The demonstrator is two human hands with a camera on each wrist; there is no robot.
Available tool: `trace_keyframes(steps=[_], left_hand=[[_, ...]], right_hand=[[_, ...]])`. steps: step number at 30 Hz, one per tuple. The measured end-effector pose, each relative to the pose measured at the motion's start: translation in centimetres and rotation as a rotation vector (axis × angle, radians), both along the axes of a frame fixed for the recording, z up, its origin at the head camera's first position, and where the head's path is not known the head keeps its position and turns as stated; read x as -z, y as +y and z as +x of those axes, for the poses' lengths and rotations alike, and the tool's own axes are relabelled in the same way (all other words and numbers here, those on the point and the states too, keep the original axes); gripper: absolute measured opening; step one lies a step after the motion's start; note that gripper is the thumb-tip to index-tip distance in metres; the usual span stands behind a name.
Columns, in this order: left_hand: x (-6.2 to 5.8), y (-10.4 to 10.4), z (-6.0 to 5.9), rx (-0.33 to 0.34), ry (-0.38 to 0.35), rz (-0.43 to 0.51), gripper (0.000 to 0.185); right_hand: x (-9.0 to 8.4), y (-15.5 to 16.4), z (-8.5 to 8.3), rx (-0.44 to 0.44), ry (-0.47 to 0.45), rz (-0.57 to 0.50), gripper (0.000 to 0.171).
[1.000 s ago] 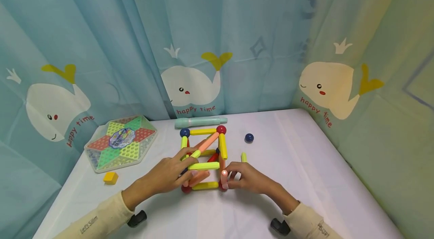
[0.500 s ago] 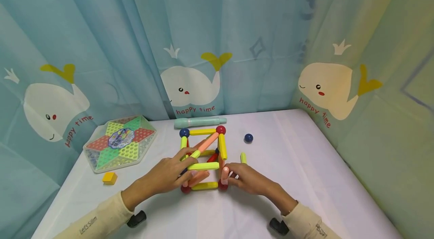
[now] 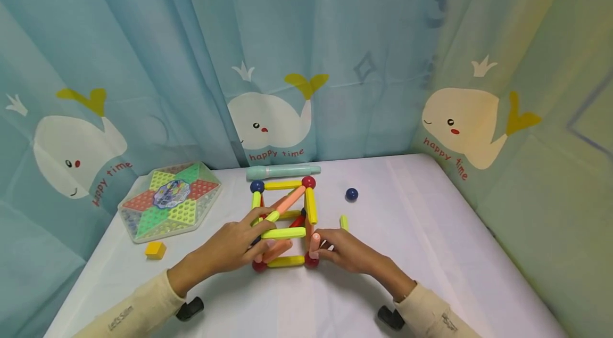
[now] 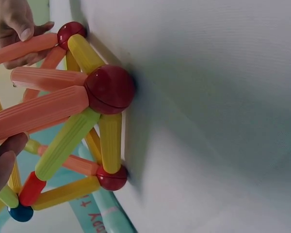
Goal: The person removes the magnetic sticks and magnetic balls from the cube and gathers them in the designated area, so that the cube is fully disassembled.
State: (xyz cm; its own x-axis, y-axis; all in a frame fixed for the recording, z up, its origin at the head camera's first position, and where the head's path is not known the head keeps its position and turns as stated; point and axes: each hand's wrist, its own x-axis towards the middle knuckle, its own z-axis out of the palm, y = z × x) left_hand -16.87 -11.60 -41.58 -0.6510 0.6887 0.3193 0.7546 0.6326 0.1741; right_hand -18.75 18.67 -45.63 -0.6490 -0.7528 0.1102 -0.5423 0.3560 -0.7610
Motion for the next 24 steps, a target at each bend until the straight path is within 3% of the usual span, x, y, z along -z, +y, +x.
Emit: trace_keyframes(steps=[11, 16, 24], left_hand=[[-0.1, -1.9, 0.3, -0.045, -0.026, 0.005, 0.022], [-0.2, -2.2, 0.5, -0.068, -0.056, 0.002, 0.020], [-0.1, -2.2, 0.5, -0.071, -0.028, -0.012, 0.025]], right_hand=[[-0.2, -2.0, -1.1, -0.063, 0.058, 0.037, 0.007], [0.0, -2.3, -1.4, -0.081, 0.026, 0.030, 0.011], [-0.1, -1.8, -1.1, 0.007, -0.008, 0.063, 0.015]])
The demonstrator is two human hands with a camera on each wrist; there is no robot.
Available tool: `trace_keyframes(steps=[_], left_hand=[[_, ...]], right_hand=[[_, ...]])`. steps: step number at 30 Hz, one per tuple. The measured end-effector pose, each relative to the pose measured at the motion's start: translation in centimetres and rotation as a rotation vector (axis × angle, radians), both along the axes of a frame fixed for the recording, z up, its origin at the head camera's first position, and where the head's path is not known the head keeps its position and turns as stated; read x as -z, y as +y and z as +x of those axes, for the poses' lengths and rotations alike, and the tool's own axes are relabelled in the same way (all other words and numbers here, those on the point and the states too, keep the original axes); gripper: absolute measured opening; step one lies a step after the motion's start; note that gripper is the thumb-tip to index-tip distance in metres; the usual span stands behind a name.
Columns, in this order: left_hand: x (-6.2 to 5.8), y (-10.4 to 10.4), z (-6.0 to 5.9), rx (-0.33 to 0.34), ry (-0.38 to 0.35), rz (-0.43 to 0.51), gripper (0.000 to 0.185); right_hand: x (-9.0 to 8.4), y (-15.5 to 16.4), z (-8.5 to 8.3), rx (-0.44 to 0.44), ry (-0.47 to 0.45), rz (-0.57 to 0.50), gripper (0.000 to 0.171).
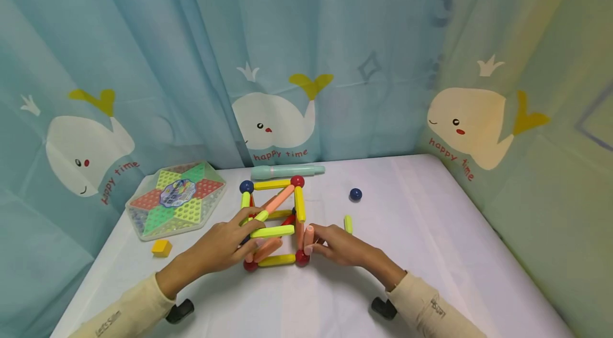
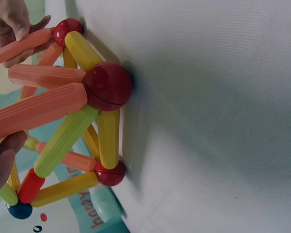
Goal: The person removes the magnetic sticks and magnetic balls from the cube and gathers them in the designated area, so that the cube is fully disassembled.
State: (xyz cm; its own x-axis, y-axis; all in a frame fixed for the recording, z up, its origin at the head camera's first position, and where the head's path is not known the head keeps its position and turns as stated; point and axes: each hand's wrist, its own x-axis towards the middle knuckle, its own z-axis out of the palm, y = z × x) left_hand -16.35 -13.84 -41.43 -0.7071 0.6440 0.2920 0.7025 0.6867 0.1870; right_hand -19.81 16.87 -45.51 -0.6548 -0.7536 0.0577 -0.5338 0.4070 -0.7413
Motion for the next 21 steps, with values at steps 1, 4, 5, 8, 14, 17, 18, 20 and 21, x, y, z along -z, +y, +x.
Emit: trace_keyframes(steps=[1, 4, 5, 8, 14, 17, 18, 20, 21], left_hand=[[0.0, -0.1, 0.0, -0.001, 0.006, -0.003, 0.025], [0.1, -0.2, 0.0, -0.003, 0.011, -0.005, 0.023], [0.1, -0.2, 0.0, -0.003, 0.013, -0.006, 0.022], [0.1, -0.2, 0.0, -0.001, 0.017, -0.008, 0.022], [0.0, -0.2, 0.0, -0.001, 0.013, -0.005, 0.022], [0.1, -0.2, 0.0, -0.001, 0.013, -0.007, 0.022], [0.1, -0.2, 0.0, -0.002, 0.015, -0.007, 0.022], [0.1, -0.2, 0.0, -0.002, 0.014, -0.007, 0.022], [0.1, -0.2, 0.0, -0.002, 0.014, -0.007, 0.022]], right_hand=[[0.0, 0.0, 0.0, 0.004, -0.002, 0.002, 0.014], [0.1, 0.1, 0.3, 0.018, 0.016, 0.011, 0.009], [0.1, 0.2, 0.5, 0.024, 0.021, 0.009, 0.008], [-0.1, 0.6, 0.8, 0.049, 0.044, -0.007, 0.007], [-0.7, 2.2, 1.3, 0.104, 0.038, -0.035, 0.010], [-0.7, 3.0, 1.6, 0.137, 0.025, -0.031, 0.024], [-0.6, 3.3, 1.8, 0.145, 0.020, -0.031, 0.032], [-0.4, 3.8, 2.0, 0.155, 0.009, -0.032, 0.048], [-0.3, 4.1, 2.1, 0.154, 0.000, -0.034, 0.055]])
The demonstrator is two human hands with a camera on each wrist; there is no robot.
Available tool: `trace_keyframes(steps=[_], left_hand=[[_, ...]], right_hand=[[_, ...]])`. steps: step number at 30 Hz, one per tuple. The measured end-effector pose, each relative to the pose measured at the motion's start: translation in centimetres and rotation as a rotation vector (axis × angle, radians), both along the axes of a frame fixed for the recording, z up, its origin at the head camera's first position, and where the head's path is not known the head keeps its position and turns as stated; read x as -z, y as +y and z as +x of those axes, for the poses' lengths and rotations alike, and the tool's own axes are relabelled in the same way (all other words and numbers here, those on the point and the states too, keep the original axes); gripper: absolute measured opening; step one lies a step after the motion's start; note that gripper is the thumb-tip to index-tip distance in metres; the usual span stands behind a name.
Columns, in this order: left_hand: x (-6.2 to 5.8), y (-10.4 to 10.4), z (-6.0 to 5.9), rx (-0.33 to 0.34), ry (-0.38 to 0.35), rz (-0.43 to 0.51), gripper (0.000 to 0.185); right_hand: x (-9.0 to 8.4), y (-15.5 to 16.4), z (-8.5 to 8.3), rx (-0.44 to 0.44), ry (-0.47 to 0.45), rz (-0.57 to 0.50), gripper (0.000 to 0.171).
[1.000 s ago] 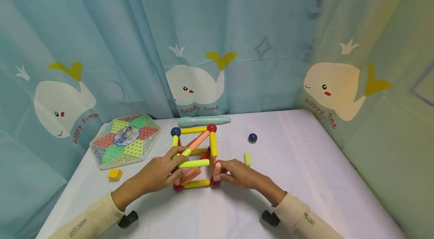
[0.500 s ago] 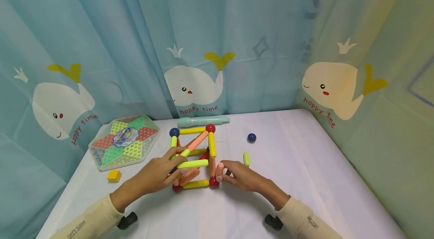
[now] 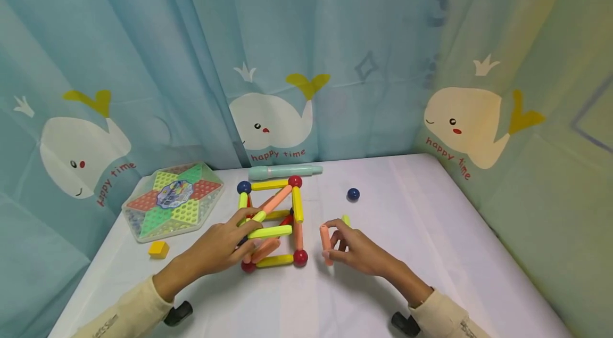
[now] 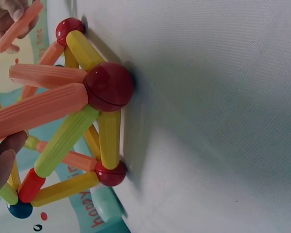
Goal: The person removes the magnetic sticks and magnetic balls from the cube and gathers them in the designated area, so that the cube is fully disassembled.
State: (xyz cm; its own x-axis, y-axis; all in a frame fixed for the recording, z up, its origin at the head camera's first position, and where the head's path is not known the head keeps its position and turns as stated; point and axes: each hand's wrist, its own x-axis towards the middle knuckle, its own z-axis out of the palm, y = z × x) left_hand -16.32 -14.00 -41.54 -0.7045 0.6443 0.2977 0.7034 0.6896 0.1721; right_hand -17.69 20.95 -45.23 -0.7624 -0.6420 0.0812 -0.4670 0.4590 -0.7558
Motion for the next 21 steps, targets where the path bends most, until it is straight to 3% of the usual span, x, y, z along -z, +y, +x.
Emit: trace_keyframes(steps=[3, 7, 14, 21], left_hand=[[-0.1, 0.0, 0.1, 0.001, 0.003, 0.000, 0.022], [-0.2, 0.0, 0.1, 0.006, 0.011, 0.004, 0.022], [-0.2, 0.0, 0.2, 0.004, 0.005, 0.013, 0.023], [-0.1, 0.0, 0.2, 0.004, 0.003, 0.013, 0.023]], right_hand=[[0.4, 0.5, 0.3, -0.024, -0.023, -0.009, 0.062], [0.9, 1.0, 0.5, -0.043, -0.096, 0.024, 0.058], [1.7, 0.8, 0.9, 0.007, -0.151, 0.188, 0.053], [1.7, -0.3, 1.2, 0.053, -0.182, 0.279, 0.050]])
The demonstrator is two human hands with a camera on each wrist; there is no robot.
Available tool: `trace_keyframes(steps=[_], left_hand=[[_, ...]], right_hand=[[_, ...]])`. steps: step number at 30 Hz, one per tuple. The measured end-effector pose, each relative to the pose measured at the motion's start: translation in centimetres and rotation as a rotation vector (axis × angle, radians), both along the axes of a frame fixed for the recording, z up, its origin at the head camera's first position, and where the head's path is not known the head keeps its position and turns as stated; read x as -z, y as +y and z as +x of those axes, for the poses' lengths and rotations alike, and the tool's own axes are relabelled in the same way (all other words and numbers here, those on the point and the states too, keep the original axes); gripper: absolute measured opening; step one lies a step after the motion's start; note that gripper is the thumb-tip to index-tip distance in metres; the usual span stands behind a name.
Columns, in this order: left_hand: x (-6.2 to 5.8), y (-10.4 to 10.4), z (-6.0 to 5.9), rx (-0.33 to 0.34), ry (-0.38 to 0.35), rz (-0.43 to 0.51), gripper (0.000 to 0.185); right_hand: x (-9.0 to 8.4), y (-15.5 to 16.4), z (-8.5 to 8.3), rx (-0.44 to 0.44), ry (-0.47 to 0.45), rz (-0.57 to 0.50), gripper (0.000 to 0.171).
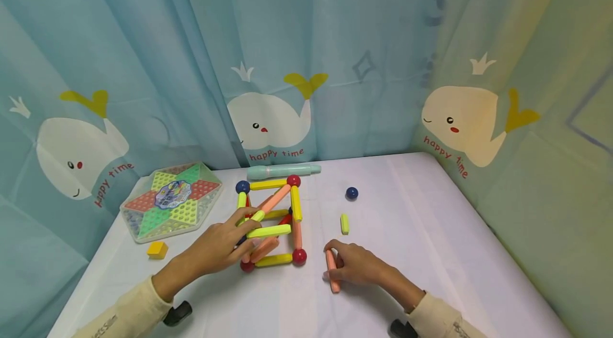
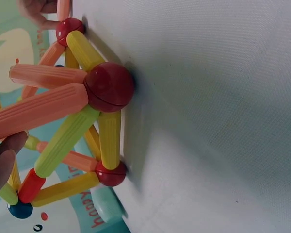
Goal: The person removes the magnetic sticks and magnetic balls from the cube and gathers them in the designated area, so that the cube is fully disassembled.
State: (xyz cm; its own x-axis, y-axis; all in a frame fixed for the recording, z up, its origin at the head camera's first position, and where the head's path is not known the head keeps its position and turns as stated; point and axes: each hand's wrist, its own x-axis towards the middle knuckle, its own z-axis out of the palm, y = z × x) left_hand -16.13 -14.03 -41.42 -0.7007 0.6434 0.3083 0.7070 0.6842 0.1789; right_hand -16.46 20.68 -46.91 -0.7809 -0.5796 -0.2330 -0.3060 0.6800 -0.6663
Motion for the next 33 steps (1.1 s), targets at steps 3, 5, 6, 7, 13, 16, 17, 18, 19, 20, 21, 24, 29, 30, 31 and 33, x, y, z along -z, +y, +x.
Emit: trace_keyframes(steps=[3, 5, 6, 7, 13, 16, 17, 18, 19, 20, 21, 24, 29, 30, 31, 33], left_hand=[[-0.01, -0.02, 0.01, 0.000, -0.002, 0.001, 0.023], [-0.02, -0.03, -0.01, 0.003, -0.004, 0.004, 0.023], [-0.02, -0.03, -0.02, 0.004, -0.004, 0.006, 0.023], [-0.02, -0.04, -0.03, 0.004, -0.004, 0.006, 0.023], [0.02, -0.03, -0.03, 0.003, -0.009, 0.011, 0.023], [0.05, -0.02, -0.06, 0.003, -0.012, 0.013, 0.023], [0.05, -0.02, -0.06, 0.003, -0.011, 0.012, 0.023], [0.06, -0.01, -0.08, 0.004, -0.011, 0.012, 0.023], [0.06, -0.01, -0.08, 0.004, -0.009, 0.011, 0.023], [0.06, -0.01, -0.08, 0.004, -0.007, 0.008, 0.022], [0.05, -0.01, -0.08, 0.003, -0.007, 0.007, 0.022], [0.01, 0.01, -0.06, 0.001, -0.011, 0.002, 0.022], [-0.03, 0.03, -0.03, -0.001, -0.019, 0.000, 0.023], [-0.02, 0.02, -0.05, -0.001, -0.019, 0.001, 0.023], [-0.02, 0.01, -0.05, -0.001, -0.017, 0.001, 0.023], [0.02, -0.01, -0.06, -0.002, -0.017, 0.001, 0.022]], right_hand=[[-0.07, -0.12, 0.00, 0.012, -0.014, 0.028, 0.053], [-0.11, -0.08, -0.04, 0.007, -0.023, 0.032, 0.058], [-0.14, -0.03, -0.05, 0.000, -0.027, 0.028, 0.060], [-0.14, 0.02, -0.06, -0.006, -0.029, 0.029, 0.063], [-0.23, 0.45, -0.17, -0.063, -0.045, 0.016, 0.084], [-0.21, 0.57, -0.17, -0.083, -0.067, -0.004, 0.087], [-0.19, 0.59, -0.15, -0.089, -0.072, -0.011, 0.086], [-0.15, 0.61, -0.14, -0.096, -0.074, -0.021, 0.086], [-0.12, 0.61, -0.13, -0.104, -0.073, -0.028, 0.086], [-0.08, 0.59, -0.11, -0.110, -0.072, -0.034, 0.086], [-0.07, 0.57, -0.08, -0.115, -0.068, -0.038, 0.086], [0.05, 0.46, -0.07, -0.121, -0.051, -0.037, 0.086], [0.21, 0.22, 0.02, -0.108, -0.053, -0.024, 0.088], [0.22, 0.17, 0.04, -0.105, -0.059, -0.024, 0.089], [0.22, 0.14, 0.07, -0.105, -0.063, -0.026, 0.090], [0.23, 0.11, 0.08, -0.106, -0.070, -0.029, 0.091]])
